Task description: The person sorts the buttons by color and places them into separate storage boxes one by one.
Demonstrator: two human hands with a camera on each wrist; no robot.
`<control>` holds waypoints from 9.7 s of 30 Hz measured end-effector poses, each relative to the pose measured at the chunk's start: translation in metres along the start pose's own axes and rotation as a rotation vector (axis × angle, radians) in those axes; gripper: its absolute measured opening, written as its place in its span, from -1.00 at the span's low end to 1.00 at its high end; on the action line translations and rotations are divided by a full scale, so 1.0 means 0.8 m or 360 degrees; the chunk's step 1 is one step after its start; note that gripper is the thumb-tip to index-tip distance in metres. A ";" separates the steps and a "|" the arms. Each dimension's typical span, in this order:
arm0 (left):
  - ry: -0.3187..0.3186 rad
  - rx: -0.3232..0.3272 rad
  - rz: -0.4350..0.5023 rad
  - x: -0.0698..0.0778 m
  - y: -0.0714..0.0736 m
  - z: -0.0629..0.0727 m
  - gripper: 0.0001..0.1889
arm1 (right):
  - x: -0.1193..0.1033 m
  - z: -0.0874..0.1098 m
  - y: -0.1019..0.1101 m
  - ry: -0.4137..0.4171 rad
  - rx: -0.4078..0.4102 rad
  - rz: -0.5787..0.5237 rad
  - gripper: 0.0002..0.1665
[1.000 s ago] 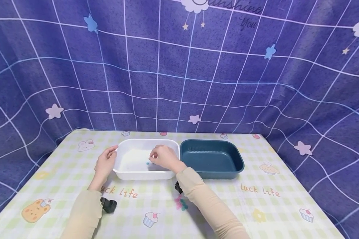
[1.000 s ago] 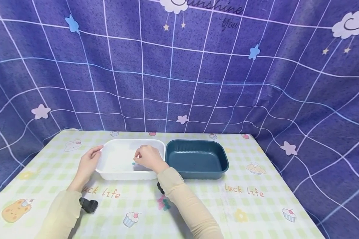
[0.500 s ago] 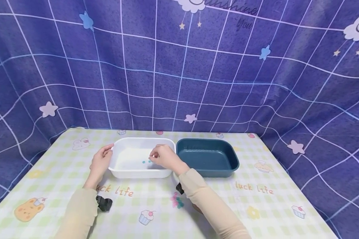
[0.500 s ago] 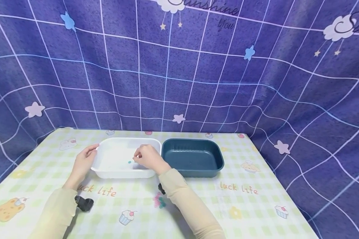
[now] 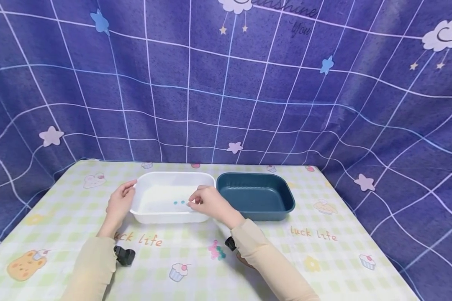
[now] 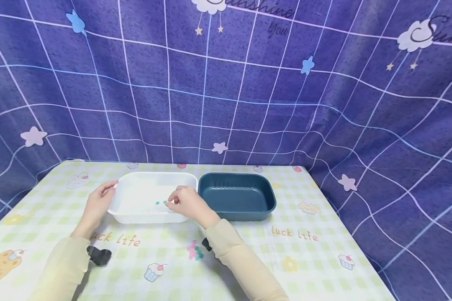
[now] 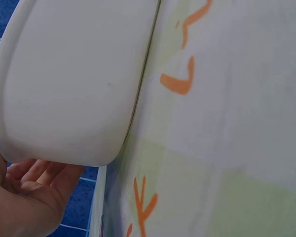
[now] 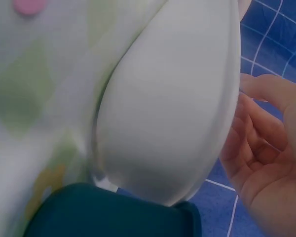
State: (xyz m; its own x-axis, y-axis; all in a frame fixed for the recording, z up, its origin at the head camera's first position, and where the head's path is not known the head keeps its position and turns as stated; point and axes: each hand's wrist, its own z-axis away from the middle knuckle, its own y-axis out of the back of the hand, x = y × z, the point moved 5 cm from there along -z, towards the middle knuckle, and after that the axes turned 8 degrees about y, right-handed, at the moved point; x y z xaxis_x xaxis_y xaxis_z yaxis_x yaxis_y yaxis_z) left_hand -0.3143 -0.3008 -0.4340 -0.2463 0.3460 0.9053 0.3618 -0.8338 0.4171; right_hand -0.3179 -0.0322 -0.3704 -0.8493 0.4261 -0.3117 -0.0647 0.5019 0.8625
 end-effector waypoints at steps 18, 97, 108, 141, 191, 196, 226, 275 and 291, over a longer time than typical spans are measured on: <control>-0.0032 -0.0018 0.0016 -0.007 0.004 0.000 -0.49 | -0.004 0.035 0.007 0.0029 0.0012 0.0047 -0.84; -0.0056 -0.0019 0.0003 0.004 -0.002 0.000 -0.50 | -0.010 0.161 0.007 -0.0028 -0.0336 -0.0216 -0.89; -0.0030 -0.0044 -0.0001 0.002 -0.004 0.002 -0.49 | -0.009 0.166 -0.002 -0.0006 -0.0480 -0.0132 -0.93; -0.0015 -0.0035 0.0013 0.003 -0.005 0.003 -0.49 | -0.022 0.163 -0.004 0.0148 -0.0513 0.0245 -0.95; -0.0037 0.0001 0.0009 0.000 0.003 0.000 -0.50 | -0.017 0.123 0.051 -0.0015 -0.0028 0.0160 -0.96; -0.0032 -0.0005 0.0023 0.003 -0.001 0.004 -0.51 | -0.017 0.109 0.058 0.0006 0.0026 0.0161 -0.93; -0.0037 0.0003 0.0017 0.007 0.003 0.005 -0.52 | 0.020 0.034 0.046 -0.0098 -0.0032 0.0184 -0.92; -0.0043 0.0033 -0.0019 0.001 0.000 0.003 -0.54 | 0.029 -0.042 -0.024 -0.0153 -0.0259 0.0371 -0.90; -0.0045 0.0043 -0.0038 0.003 -0.003 0.005 -0.54 | 0.031 -0.039 -0.025 -0.0164 -0.0274 0.0394 -0.88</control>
State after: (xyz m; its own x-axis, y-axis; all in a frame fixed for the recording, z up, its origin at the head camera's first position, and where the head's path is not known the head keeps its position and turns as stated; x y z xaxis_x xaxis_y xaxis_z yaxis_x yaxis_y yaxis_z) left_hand -0.3122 -0.2959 -0.4327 -0.2298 0.3778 0.8969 0.3805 -0.8133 0.4401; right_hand -0.3544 -0.0553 -0.3826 -0.7932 0.5980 -0.1148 0.0424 0.2424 0.9692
